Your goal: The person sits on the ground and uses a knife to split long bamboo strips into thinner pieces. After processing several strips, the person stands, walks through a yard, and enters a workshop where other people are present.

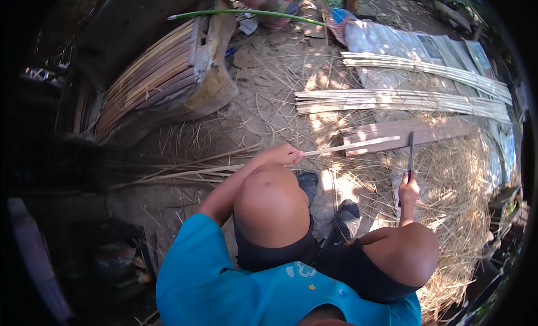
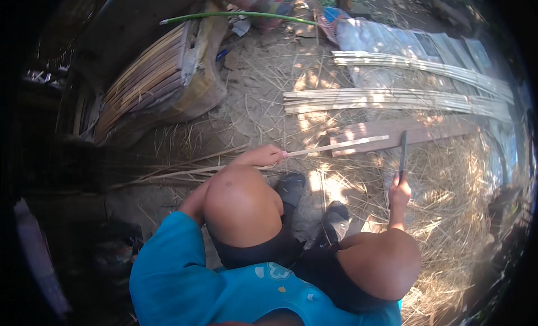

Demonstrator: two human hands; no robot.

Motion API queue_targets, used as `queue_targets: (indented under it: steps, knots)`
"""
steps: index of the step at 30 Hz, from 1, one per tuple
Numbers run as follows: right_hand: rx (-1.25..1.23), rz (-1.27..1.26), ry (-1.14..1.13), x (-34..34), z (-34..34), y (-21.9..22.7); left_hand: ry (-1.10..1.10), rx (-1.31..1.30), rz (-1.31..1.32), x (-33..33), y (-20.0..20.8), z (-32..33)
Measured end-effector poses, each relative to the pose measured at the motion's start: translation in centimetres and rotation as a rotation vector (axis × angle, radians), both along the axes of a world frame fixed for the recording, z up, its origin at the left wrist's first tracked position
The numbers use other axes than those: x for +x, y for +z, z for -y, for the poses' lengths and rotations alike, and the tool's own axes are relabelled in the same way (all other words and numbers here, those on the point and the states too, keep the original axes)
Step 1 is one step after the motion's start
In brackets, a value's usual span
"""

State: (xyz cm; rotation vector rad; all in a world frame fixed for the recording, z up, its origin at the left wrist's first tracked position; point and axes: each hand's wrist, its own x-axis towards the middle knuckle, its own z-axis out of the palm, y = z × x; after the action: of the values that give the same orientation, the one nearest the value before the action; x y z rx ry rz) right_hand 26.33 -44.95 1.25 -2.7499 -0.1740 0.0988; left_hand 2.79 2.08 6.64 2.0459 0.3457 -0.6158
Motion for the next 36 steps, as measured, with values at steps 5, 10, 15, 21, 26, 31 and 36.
queue_targets:
  steps: [5,10,15,21,26,31,36]
  knots:
    - [-0.065,-0.018,-0.031,-0.3,3.4,-1.2,-0.052,0.231,-0.043,-1.0,10.0,1.3]
    - [0.088,-0.093,-0.014,-3.0,0.5,-0.3,-0.081,0.320,0.026,-7.9,6.9,-1.3]
    - [0.092,-0.103,0.037,-1.8,0.7,0.7,0.001,0.424,-0.033,-13.7,13.0,-6.8]
    - [0.136,-0.171,0.067,0.3,1.3,-1.4,0.386,0.781,-0.053,-20.1,13.2,-8.8]
    - [0.285,-0.249,0.128,-1.5,-0.5,-1.0,0.527,0.395,0.243,-19.4,13.4,-2.6]
    - [0.579,-0.429,0.108,-3.9,-3.9,2.4,0.902,0.131,0.230,-18.5,5.3,-0.1]
    - [0.297,-0.368,0.395,-2.3,-5.4,13.3,1.532,0.460,0.155,-22.3,-4.2,-3.0]
